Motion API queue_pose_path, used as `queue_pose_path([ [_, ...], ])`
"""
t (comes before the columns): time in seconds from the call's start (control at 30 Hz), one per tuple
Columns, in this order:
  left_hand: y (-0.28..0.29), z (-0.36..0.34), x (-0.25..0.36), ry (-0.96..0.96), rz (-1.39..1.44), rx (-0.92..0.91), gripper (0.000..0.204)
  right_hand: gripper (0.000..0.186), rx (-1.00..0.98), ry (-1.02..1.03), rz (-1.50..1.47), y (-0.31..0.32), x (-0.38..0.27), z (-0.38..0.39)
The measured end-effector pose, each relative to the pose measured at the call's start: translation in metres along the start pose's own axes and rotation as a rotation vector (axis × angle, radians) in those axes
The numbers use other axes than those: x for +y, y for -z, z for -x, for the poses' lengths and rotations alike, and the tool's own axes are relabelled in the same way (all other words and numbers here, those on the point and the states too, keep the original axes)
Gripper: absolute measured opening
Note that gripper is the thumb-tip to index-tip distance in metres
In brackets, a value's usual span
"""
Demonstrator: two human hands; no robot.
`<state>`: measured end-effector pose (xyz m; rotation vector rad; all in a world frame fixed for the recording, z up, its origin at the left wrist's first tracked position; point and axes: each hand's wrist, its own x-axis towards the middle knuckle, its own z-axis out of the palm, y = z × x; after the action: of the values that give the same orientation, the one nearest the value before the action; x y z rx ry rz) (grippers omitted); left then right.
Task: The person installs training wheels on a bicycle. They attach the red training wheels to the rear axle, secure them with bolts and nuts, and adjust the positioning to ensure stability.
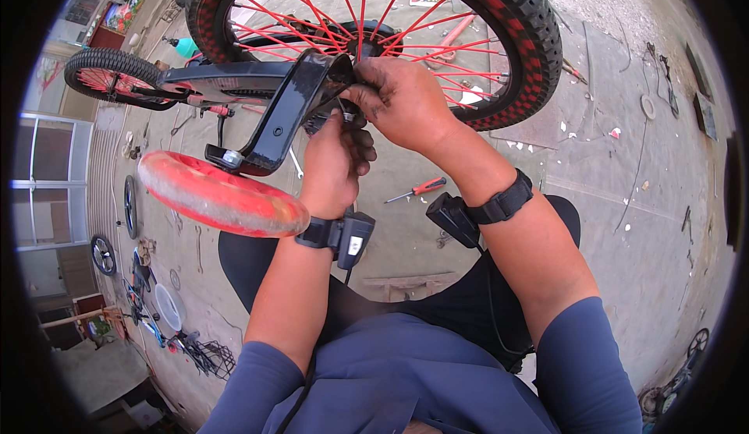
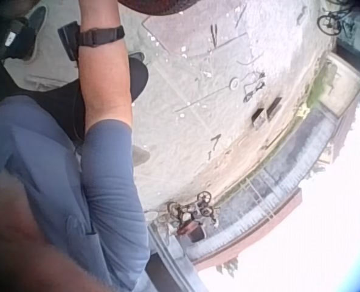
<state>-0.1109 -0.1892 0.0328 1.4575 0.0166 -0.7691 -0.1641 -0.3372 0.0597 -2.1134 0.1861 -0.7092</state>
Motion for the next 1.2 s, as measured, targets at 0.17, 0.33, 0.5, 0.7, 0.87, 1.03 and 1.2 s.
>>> queue_pose_path([
  [0.17,-0.011,0.006,-0.001,-0.153,-0.164,0.133,0.039,0.018,-0.001,-0.004,0.004,-0.001,0.002,0.0],
  [0.33,-0.004,0.005,0.003,0.072,0.13,-0.039,0.034,0.019,-0.003,-0.012,0.012,0.001,0.0,0.0],
  [0.5,-0.009,0.006,-0.003,-0.148,-0.14,0.096,0.031,0.019,0.0,-0.008,0.004,0.0,0.001,0.0],
  [0.7,-0.004,0.006,0.004,0.075,0.147,-0.027,0.027,0.021,-0.013,-0.025,0.035,0.001,0.001,-0.001],
  [0.87,-0.007,0.006,0.002,-0.069,-0.078,0.057,0.03,0.021,-0.004,-0.011,0.03,0.0,0.002,0.0],
  [1.03,-0.006,0.009,0.005,0.059,0.082,-0.014,0.032,0.021,-0.014,-0.033,-0.018,-0.002,0.004,0.0],
  [1.2,-0.006,0.006,0.001,-0.009,-0.029,0.026,0.038,0.02,-0.006,-0.017,0.027,0.0,0.001,0.0],
])
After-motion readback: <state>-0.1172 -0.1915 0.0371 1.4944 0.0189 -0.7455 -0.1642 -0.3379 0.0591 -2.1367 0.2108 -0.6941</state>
